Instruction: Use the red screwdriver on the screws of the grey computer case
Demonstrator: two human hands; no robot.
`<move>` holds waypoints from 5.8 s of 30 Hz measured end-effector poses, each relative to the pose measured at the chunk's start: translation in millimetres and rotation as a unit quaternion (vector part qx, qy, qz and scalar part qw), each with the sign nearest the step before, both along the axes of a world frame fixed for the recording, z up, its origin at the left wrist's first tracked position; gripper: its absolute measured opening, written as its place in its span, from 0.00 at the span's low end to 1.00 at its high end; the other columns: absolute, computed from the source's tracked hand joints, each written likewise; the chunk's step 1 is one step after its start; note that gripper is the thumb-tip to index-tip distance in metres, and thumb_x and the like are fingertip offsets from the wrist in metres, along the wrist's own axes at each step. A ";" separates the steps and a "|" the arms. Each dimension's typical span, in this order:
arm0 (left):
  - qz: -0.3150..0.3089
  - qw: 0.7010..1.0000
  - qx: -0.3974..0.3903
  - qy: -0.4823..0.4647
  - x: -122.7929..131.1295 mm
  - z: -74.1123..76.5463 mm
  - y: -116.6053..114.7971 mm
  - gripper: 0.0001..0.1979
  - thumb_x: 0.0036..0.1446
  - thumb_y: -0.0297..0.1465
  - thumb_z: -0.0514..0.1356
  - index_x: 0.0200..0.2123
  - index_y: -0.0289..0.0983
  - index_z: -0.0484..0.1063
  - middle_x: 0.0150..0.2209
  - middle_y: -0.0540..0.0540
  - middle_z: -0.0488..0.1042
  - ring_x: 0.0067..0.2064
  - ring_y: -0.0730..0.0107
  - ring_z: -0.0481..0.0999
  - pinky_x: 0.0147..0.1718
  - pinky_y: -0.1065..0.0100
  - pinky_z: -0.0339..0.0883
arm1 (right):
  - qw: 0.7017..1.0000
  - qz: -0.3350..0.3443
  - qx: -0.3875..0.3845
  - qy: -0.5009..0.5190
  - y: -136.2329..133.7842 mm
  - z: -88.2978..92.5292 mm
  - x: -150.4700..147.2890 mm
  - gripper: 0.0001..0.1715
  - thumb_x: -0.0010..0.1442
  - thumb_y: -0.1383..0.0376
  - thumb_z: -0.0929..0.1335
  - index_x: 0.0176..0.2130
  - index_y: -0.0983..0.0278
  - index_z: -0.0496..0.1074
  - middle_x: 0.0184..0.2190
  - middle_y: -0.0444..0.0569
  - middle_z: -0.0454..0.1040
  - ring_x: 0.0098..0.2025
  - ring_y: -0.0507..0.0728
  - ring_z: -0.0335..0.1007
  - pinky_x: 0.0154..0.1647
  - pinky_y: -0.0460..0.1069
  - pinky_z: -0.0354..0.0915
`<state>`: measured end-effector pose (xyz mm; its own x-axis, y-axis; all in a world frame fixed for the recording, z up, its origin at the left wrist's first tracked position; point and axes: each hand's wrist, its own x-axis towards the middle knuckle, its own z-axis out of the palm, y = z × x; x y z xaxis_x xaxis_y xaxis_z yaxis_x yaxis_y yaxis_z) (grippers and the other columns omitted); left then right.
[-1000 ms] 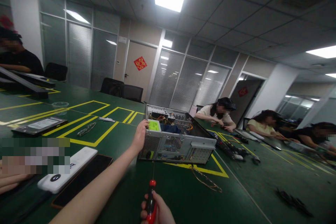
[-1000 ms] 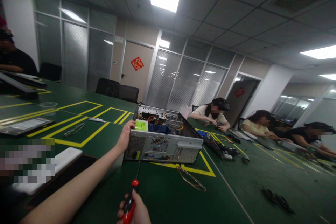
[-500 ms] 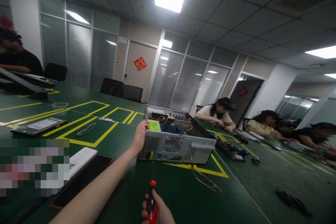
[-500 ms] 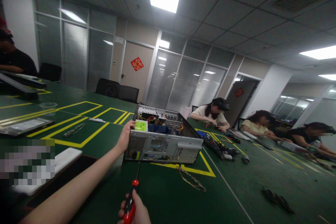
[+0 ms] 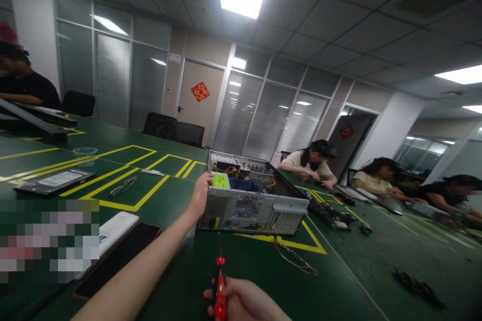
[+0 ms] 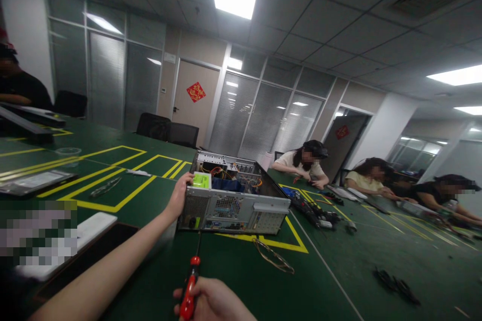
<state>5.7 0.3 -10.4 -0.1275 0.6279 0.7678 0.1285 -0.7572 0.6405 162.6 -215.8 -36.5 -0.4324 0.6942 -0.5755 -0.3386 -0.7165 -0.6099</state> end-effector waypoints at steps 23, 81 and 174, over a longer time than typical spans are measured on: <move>-0.010 1.000 -0.023 0.002 -3.7 2.2 -2.2 0.26 0.68 0.52 0.41 0.37 0.42 0.70 0.52 0.40 0.76 0.63 0.55 0.69 0.66 0.50 0.59 | 0.999 0.005 0.024 0.044 -7.2 -0.1 14.2 0.21 0.47 0.66 0.74 0.42 0.65 0.69 0.33 0.50 0.78 0.29 0.54 0.76 0.29 0.45 0.61; -0.005 1.000 -0.018 -0.006 -1.8 0.4 -2.2 0.26 0.68 0.51 0.41 0.36 0.41 0.69 0.52 0.40 0.75 0.62 0.56 0.69 0.65 0.50 0.60 | 0.993 0.080 0.085 0.019 -2.9 -3.0 25.3 0.47 0.39 0.72 0.75 0.57 0.57 0.62 0.42 0.50 0.81 0.39 0.59 0.81 0.44 0.52 0.64; -0.006 1.000 -0.015 0.001 -3.3 0.8 -3.2 0.28 0.67 0.54 0.40 0.37 0.41 0.69 0.52 0.40 0.75 0.63 0.56 0.69 0.66 0.50 0.60 | 0.989 -0.125 -0.081 0.010 -9.8 13.4 -3.7 0.26 0.75 0.57 0.57 0.36 0.70 0.73 0.23 0.51 0.75 0.22 0.48 0.70 0.20 0.39 0.63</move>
<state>2.4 -2.9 -9.5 -0.1187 0.6524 0.7485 0.1208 -0.7388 0.6631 158.9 -225.6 -23.1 -0.2706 0.6797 -0.6818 -0.5285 -0.6968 -0.4849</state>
